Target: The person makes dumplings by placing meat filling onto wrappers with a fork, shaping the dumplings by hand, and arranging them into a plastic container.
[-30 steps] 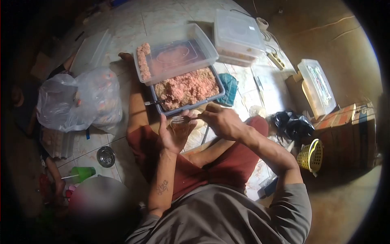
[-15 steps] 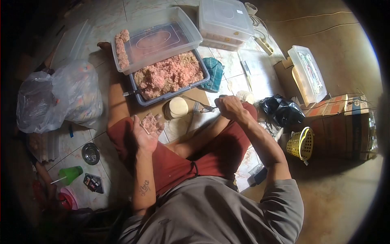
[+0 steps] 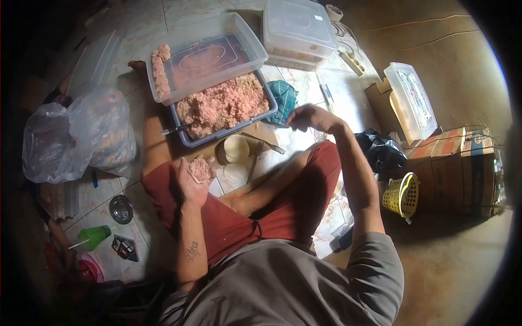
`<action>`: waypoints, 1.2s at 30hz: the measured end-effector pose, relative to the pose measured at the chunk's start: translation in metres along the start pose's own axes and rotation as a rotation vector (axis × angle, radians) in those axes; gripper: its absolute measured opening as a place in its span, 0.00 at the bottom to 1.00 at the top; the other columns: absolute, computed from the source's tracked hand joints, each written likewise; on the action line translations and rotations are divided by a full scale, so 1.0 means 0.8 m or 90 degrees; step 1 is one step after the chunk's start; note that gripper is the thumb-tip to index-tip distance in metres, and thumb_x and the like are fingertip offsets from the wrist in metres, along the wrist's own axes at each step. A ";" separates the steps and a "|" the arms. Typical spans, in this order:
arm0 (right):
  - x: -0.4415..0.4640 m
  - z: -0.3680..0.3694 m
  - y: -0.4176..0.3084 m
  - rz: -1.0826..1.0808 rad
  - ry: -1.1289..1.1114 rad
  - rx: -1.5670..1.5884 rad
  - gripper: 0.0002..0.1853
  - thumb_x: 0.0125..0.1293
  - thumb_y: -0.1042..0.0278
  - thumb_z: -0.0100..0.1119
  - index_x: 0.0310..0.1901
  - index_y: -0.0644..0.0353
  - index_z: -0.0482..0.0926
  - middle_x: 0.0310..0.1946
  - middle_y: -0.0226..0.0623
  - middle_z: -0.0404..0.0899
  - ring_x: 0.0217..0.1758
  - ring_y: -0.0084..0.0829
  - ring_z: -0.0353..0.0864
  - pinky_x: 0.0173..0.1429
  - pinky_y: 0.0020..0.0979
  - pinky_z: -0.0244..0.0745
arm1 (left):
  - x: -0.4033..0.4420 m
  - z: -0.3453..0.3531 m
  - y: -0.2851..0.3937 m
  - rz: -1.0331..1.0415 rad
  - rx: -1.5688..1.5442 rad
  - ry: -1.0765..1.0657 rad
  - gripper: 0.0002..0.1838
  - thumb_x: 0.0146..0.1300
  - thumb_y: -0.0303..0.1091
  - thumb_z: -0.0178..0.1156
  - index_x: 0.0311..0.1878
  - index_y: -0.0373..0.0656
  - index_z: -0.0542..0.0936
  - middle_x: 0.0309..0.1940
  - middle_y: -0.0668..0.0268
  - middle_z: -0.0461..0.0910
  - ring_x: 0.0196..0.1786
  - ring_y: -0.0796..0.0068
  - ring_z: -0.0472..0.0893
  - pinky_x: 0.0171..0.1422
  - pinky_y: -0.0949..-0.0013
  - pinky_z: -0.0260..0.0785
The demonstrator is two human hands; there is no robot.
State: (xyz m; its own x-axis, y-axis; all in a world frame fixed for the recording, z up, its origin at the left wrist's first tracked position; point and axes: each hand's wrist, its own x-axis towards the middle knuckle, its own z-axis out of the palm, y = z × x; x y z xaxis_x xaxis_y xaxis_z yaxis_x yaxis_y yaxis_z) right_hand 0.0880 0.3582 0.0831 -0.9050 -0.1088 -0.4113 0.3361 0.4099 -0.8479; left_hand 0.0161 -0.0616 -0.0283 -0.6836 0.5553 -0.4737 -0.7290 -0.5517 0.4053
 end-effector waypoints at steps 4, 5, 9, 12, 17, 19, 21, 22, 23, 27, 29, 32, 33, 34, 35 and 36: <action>0.040 -0.008 -0.023 -0.053 0.229 -0.002 0.09 0.67 0.63 0.64 0.41 0.59 0.87 0.29 0.33 0.84 0.27 0.27 0.78 0.34 0.29 0.73 | 0.006 0.012 -0.008 0.014 0.024 -0.009 0.36 0.75 0.64 0.48 0.63 0.35 0.73 0.57 0.47 0.81 0.50 0.54 0.84 0.55 0.56 0.77; 0.063 -0.003 -0.013 -0.137 0.336 -0.164 0.09 0.67 0.65 0.62 0.42 0.58 0.86 0.29 0.39 0.84 0.29 0.35 0.81 0.36 0.35 0.75 | 0.007 0.011 -0.008 0.006 0.022 -0.039 0.37 0.75 0.65 0.48 0.63 0.35 0.73 0.58 0.47 0.80 0.52 0.53 0.84 0.56 0.55 0.77; 0.108 0.025 -0.015 -0.166 0.471 -0.555 0.12 0.70 0.66 0.51 0.37 0.58 0.85 0.33 0.52 0.86 0.39 0.53 0.87 0.42 0.48 0.82 | 0.005 0.006 -0.006 -0.022 0.014 -0.081 0.36 0.75 0.64 0.48 0.63 0.36 0.74 0.57 0.47 0.81 0.52 0.52 0.84 0.57 0.54 0.77; 0.086 0.028 -0.065 -0.009 0.412 -0.627 0.13 0.70 0.65 0.50 0.38 0.61 0.83 0.34 0.53 0.85 0.39 0.54 0.87 0.40 0.49 0.82 | 0.006 0.004 -0.006 -0.002 0.003 -0.092 0.35 0.75 0.65 0.48 0.62 0.38 0.75 0.56 0.49 0.82 0.51 0.54 0.84 0.57 0.55 0.77; -0.007 0.090 -0.144 -0.154 0.396 -0.442 0.09 0.71 0.70 0.52 0.45 0.64 0.81 0.33 0.53 0.83 0.34 0.53 0.84 0.39 0.50 0.77 | 0.002 0.012 -0.007 0.057 -0.094 -0.077 0.38 0.75 0.66 0.47 0.65 0.37 0.76 0.58 0.52 0.81 0.60 0.58 0.79 0.69 0.56 0.70; -0.020 0.151 -0.148 -0.156 0.285 -0.132 0.11 0.69 0.74 0.57 0.51 0.62 0.81 0.34 0.51 0.80 0.37 0.51 0.83 0.43 0.42 0.77 | 0.003 0.034 -0.008 0.077 -0.203 -0.164 0.40 0.75 0.67 0.45 0.66 0.36 0.75 0.60 0.50 0.79 0.64 0.54 0.77 0.71 0.51 0.68; -0.009 0.230 -0.104 -0.257 0.308 -0.166 0.10 0.70 0.77 0.53 0.50 0.65 0.80 0.39 0.54 0.79 0.41 0.55 0.81 0.44 0.44 0.77 | -0.005 0.079 -0.012 0.106 -0.208 -0.155 0.42 0.75 0.69 0.42 0.67 0.35 0.74 0.63 0.49 0.78 0.65 0.49 0.76 0.75 0.47 0.65; -0.007 0.261 -0.093 -0.207 0.224 -0.220 0.08 0.69 0.77 0.53 0.46 0.65 0.79 0.38 0.56 0.78 0.41 0.58 0.80 0.44 0.47 0.76 | 0.000 0.084 -0.019 0.133 -0.175 -0.178 0.43 0.74 0.70 0.42 0.68 0.35 0.73 0.65 0.48 0.76 0.66 0.48 0.76 0.77 0.47 0.64; -0.007 0.277 -0.099 -0.297 0.233 -0.182 0.05 0.68 0.77 0.53 0.42 0.65 0.78 0.36 0.57 0.77 0.42 0.61 0.79 0.42 0.52 0.75 | 0.011 0.067 -0.024 0.129 -0.191 -0.173 0.44 0.73 0.71 0.43 0.69 0.35 0.72 0.66 0.47 0.75 0.67 0.48 0.75 0.77 0.47 0.64; -0.016 0.262 -0.123 -0.281 0.294 -0.236 0.11 0.66 0.76 0.54 0.47 0.59 0.81 0.36 0.50 0.79 0.37 0.56 0.81 0.40 0.51 0.76 | 0.020 0.042 -0.014 0.060 -0.284 -0.342 0.48 0.70 0.73 0.45 0.69 0.33 0.71 0.67 0.46 0.74 0.69 0.48 0.75 0.76 0.47 0.65; -0.007 0.247 -0.086 -0.266 0.240 -0.303 0.12 0.66 0.75 0.54 0.49 0.58 0.82 0.37 0.49 0.80 0.38 0.54 0.82 0.40 0.50 0.77 | 0.005 0.056 -0.004 0.008 -0.246 -0.250 0.49 0.70 0.74 0.45 0.69 0.31 0.71 0.67 0.46 0.74 0.69 0.48 0.75 0.76 0.46 0.66; -0.022 0.217 -0.124 -0.190 0.187 -0.448 0.13 0.67 0.71 0.54 0.51 0.56 0.83 0.40 0.45 0.81 0.39 0.51 0.84 0.39 0.47 0.80 | -0.001 0.041 0.005 -0.074 -0.223 -0.157 0.50 0.71 0.73 0.44 0.68 0.26 0.69 0.68 0.42 0.72 0.69 0.47 0.75 0.77 0.48 0.65; -0.021 0.212 -0.119 -0.219 0.210 -0.410 0.13 0.68 0.71 0.54 0.52 0.56 0.83 0.40 0.44 0.81 0.39 0.50 0.84 0.39 0.46 0.80 | -0.007 0.053 0.008 -0.092 -0.200 -0.200 0.49 0.72 0.72 0.44 0.68 0.27 0.70 0.67 0.42 0.73 0.69 0.48 0.76 0.77 0.49 0.66; -0.020 0.209 -0.111 -0.246 0.230 -0.372 0.13 0.68 0.70 0.55 0.52 0.56 0.83 0.41 0.44 0.81 0.39 0.50 0.84 0.39 0.46 0.80 | -0.016 0.068 0.008 -0.111 -0.180 -0.240 0.48 0.73 0.71 0.43 0.68 0.27 0.70 0.67 0.42 0.74 0.68 0.49 0.76 0.77 0.50 0.66; -0.009 0.208 -0.085 -0.256 0.209 -0.380 0.13 0.67 0.71 0.57 0.52 0.56 0.83 0.42 0.44 0.82 0.40 0.50 0.84 0.39 0.46 0.80 | -0.017 0.073 0.006 -0.110 -0.175 -0.243 0.48 0.73 0.71 0.43 0.68 0.27 0.70 0.67 0.42 0.74 0.68 0.49 0.76 0.77 0.50 0.66; -0.013 0.207 -0.083 -0.262 0.213 -0.380 0.13 0.67 0.71 0.57 0.52 0.56 0.83 0.42 0.44 0.82 0.40 0.50 0.84 0.39 0.46 0.80 | -0.018 0.078 0.005 -0.093 -0.147 -0.161 0.47 0.74 0.70 0.42 0.68 0.27 0.70 0.65 0.44 0.76 0.67 0.49 0.77 0.76 0.50 0.67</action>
State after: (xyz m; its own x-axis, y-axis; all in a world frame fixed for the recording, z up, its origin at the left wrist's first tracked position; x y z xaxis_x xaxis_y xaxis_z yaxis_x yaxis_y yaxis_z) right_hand 0.1182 0.1820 0.0878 -0.9882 -0.1182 0.0980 -0.1527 0.8220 -0.5487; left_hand 0.0209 -0.0330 0.0293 -0.5812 0.7591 -0.2932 -0.8120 -0.5649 0.1470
